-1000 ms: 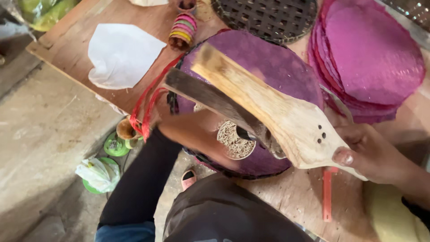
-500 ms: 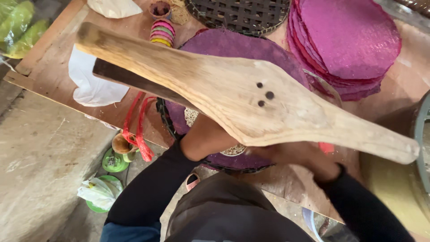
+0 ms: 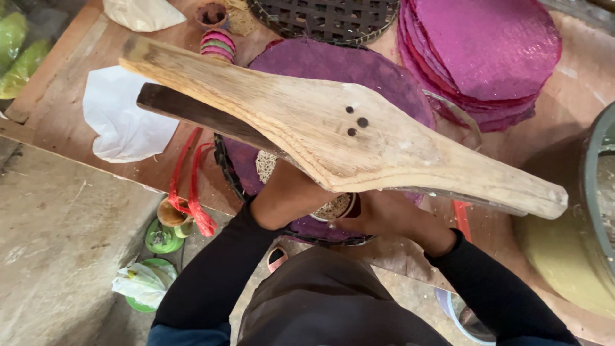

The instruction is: The person shapes dough into circular pieces on a tray using a wooden tool, places colorful plastic molds over some pieces, and covers the tray with a lattice lid.

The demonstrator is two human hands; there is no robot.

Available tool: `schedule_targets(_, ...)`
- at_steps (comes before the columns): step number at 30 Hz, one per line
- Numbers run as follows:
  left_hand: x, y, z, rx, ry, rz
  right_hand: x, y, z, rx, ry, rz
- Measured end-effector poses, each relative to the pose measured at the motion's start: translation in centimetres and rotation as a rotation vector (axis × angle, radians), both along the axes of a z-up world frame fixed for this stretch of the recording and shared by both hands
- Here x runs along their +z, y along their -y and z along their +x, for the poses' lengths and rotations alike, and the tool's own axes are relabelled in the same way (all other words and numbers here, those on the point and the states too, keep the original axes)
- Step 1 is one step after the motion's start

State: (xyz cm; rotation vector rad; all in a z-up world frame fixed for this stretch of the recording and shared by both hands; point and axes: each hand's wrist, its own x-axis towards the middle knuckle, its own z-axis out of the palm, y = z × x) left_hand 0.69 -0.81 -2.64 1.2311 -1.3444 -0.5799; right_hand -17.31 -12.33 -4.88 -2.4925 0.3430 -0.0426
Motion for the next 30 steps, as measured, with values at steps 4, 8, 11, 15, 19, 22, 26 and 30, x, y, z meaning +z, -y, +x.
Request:
schedule_targets(4, -0.1, 0.4, -0.1, 0.009, 0.043, -0.037, 0.6, 1.2, -1.1, 0.065, 0.241, 0.010)
schedule_targets(8, -0.4, 0.4, 0.0, -0.010, -0.069, -0.005, 1.5, 3.4, -3.7, -0.310, -0.307, 0.068)
schedule_targets(11, -0.3, 0.6, -0.1, -0.025, -0.113, 0.023, 2.0, 3.9, -4.8, -0.287, -0.186, 0.108)
schedule_targets(15, 0.8, 1.8, -0.8, -0.113, 0.030, -0.028, 6.2, 5.3, -5.7, -0.556, 0.023, 0.662)
schedule_targets(19, 2.3, 3.0, -1.6, -0.183, 0.211, -0.235, 12.0, 7.6, -11.7, -0.545, -0.243, 0.815)
schedule_targets(22, 3.8, 3.7, -0.7, -0.478, 0.060, -0.257, 10.3, 8.9, -15.8, 0.095, -0.243, 0.650)
schedule_targets(26, 6.5, 5.6, 2.2, -0.754, -0.480, -0.369, 8.3, 12.1, -19.4, -0.043, -0.292, 0.578)
schedule_targets(30, 6.5, 8.0, 4.1, -0.920, -1.145, -0.502, 7.1, 14.7, -18.9, -0.138, -0.566, 0.711)
